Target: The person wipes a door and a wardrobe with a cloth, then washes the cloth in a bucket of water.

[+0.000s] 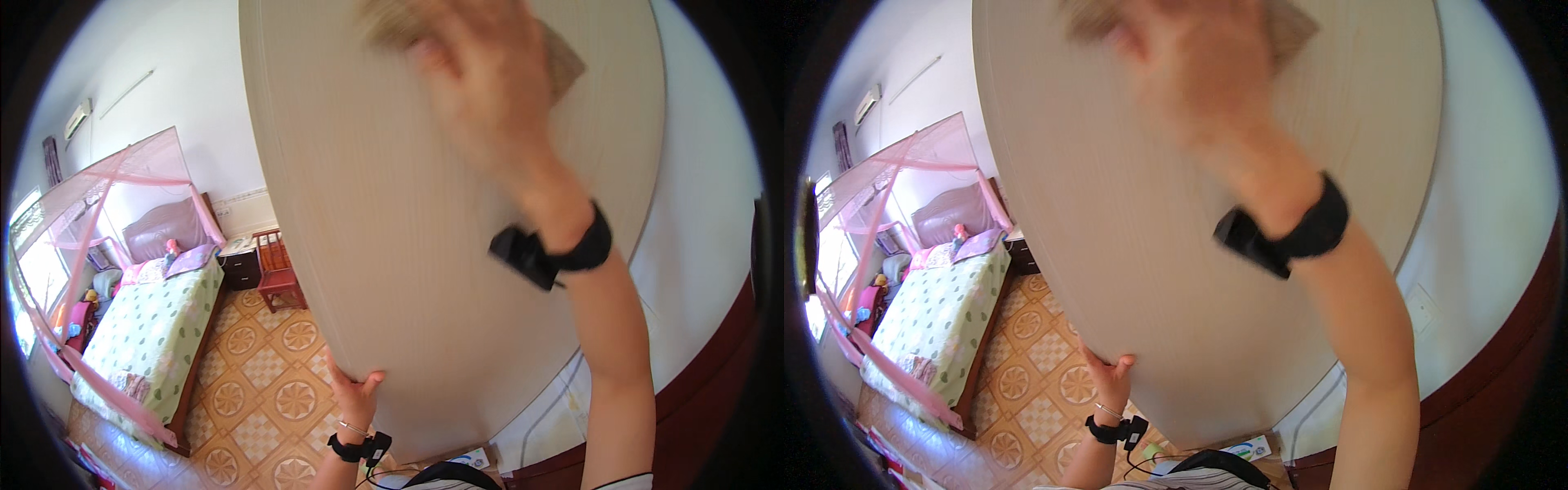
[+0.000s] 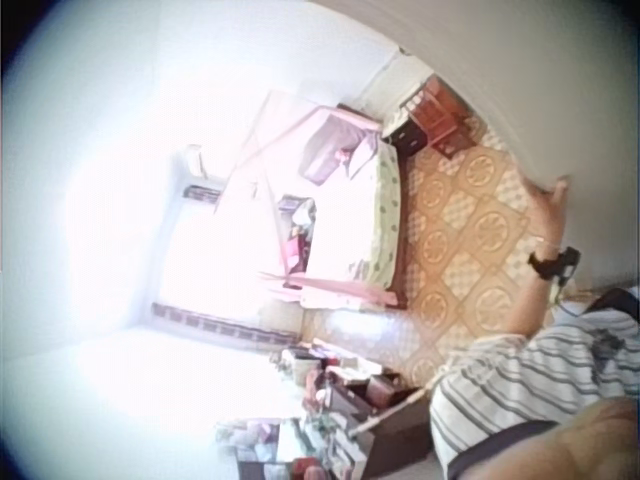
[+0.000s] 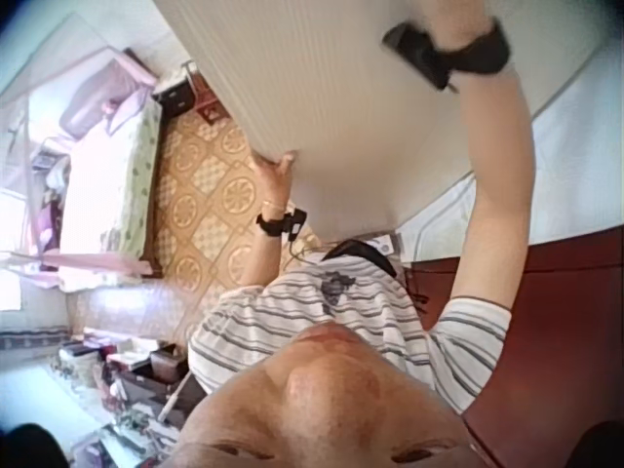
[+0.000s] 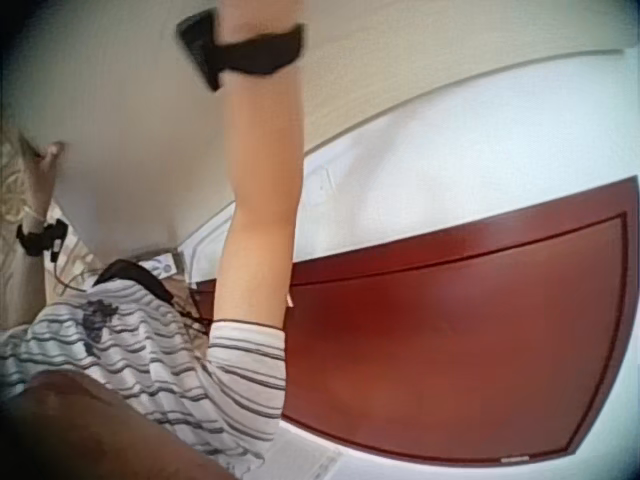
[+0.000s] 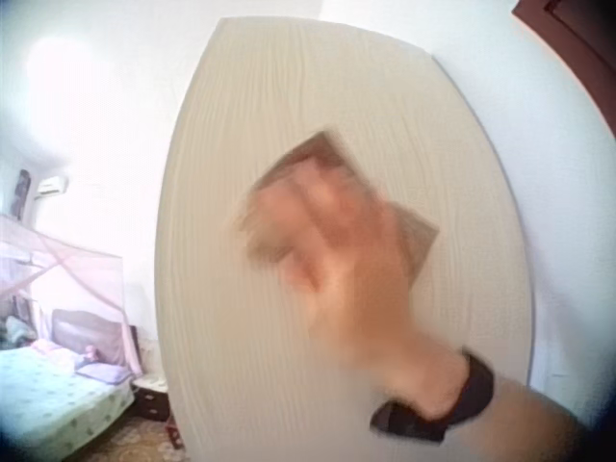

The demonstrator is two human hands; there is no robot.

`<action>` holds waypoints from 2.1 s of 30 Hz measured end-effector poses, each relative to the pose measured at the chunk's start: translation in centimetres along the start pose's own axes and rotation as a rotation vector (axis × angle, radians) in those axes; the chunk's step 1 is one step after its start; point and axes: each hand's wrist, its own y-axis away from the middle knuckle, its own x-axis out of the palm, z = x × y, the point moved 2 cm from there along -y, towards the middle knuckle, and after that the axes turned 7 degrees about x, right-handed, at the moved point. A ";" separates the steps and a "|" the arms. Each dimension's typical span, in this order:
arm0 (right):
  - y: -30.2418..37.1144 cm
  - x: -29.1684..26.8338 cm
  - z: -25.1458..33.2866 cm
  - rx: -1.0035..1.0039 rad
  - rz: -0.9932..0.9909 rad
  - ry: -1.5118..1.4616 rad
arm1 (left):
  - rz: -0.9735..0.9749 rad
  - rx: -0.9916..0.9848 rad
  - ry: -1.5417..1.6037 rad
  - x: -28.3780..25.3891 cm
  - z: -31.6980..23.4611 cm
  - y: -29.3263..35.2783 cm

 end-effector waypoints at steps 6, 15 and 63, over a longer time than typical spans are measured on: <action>7.2 8.7 10.0 -0.140 0.084 0.067 | 0.057 -0.034 -0.067 -0.6 -2.8 -2.2; 28.2 8.3 10.8 -0.279 0.344 0.173 | 0.541 -0.150 -0.044 -4.5 -2.9 -2.6; 31.9 -3.5 -9.1 0.994 -0.448 0.264 | -0.023 0.132 -0.303 -0.2 3.3 -0.7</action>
